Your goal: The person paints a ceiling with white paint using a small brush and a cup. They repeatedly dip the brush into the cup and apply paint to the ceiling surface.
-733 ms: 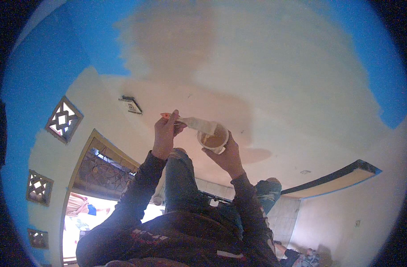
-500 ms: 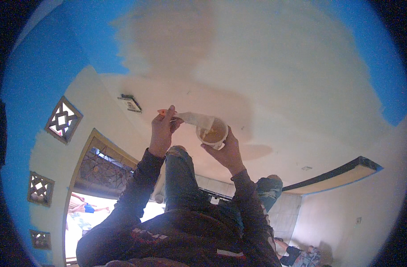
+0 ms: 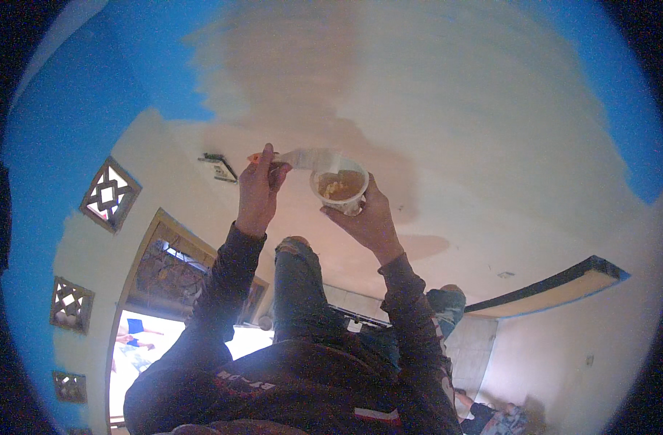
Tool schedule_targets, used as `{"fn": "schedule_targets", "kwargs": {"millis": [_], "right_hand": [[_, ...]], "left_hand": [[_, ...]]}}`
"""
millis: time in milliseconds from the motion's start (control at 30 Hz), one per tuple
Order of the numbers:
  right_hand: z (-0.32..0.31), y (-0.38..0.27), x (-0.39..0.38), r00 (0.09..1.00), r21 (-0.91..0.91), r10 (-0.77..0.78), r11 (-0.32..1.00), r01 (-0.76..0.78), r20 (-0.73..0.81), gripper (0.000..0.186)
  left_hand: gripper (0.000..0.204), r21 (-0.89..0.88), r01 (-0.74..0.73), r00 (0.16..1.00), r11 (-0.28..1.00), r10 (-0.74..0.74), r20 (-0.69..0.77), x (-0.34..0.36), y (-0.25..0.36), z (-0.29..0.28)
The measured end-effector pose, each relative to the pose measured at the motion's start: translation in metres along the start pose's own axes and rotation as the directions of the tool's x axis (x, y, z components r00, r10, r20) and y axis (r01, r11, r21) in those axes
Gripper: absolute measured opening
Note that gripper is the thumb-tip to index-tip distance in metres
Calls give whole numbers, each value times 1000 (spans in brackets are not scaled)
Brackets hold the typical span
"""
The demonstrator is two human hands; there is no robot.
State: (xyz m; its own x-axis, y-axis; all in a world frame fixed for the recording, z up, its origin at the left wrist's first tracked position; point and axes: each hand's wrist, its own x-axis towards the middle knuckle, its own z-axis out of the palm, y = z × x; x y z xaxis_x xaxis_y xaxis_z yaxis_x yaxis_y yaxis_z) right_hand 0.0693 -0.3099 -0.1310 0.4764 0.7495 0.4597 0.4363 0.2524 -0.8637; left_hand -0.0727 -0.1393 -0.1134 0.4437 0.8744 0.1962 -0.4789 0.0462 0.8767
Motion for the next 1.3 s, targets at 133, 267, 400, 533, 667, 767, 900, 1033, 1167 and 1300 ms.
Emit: {"fn": "schedule_targets", "kwargs": {"millis": [133, 267, 400, 533, 667, 767, 900, 1033, 1167, 1300], "right_hand": [[3, 2, 3, 1000, 21, -17, 1000, 17, 13, 68], [4, 5, 12, 1000, 31, -31, 999, 31, 1, 68], [5, -8, 26, 1000, 71, -24, 997, 24, -5, 70], [4, -19, 41, 999, -12, -40, 999, 40, 1, 71], [6, -23, 42, 1000, 29, -23, 999, 24, -12, 72], [7, -17, 41, 1000, 23, -27, 999, 27, -9, 73], [7, -18, 46, 999, -32, -33, 999, 33, 0, 76], [4, -17, 48, 999, -60, -48, 997, 48, -3, 78], [4, -27, 64, 994, -118, -112, 987, 111, -1, 80], [7, -32, 95, 990, -226, -141, 965, 132, -22, 82]], "left_hand": [[26, -28, 3, 1000, 1000, -2, 21, 3, 1, -4], [25, -65, 56, 998, 996, -54, 38, 11, 2, -7], [26, 140, -184, 983, 973, 183, 23, 19, 9, -3], [27, -201, 46, 999, 979, -47, -4, 24, 28, 9], [26, -204, 68, 998, 977, -69, 2, 26, 30, 11], [26, -203, 80, 997, 976, -80, 9, 31, 25, 6], [25, -204, 81, 996, 976, -84, -10, 29, 27, 6], [24, 195, -299, 954, 934, 285, 95, 41, 29, 7], [23, 297, -413, 910, 861, 401, 101, 73, 47, 10], [23, -347, -86, 994, 934, 105, 36, 108, 72, 25]]}}
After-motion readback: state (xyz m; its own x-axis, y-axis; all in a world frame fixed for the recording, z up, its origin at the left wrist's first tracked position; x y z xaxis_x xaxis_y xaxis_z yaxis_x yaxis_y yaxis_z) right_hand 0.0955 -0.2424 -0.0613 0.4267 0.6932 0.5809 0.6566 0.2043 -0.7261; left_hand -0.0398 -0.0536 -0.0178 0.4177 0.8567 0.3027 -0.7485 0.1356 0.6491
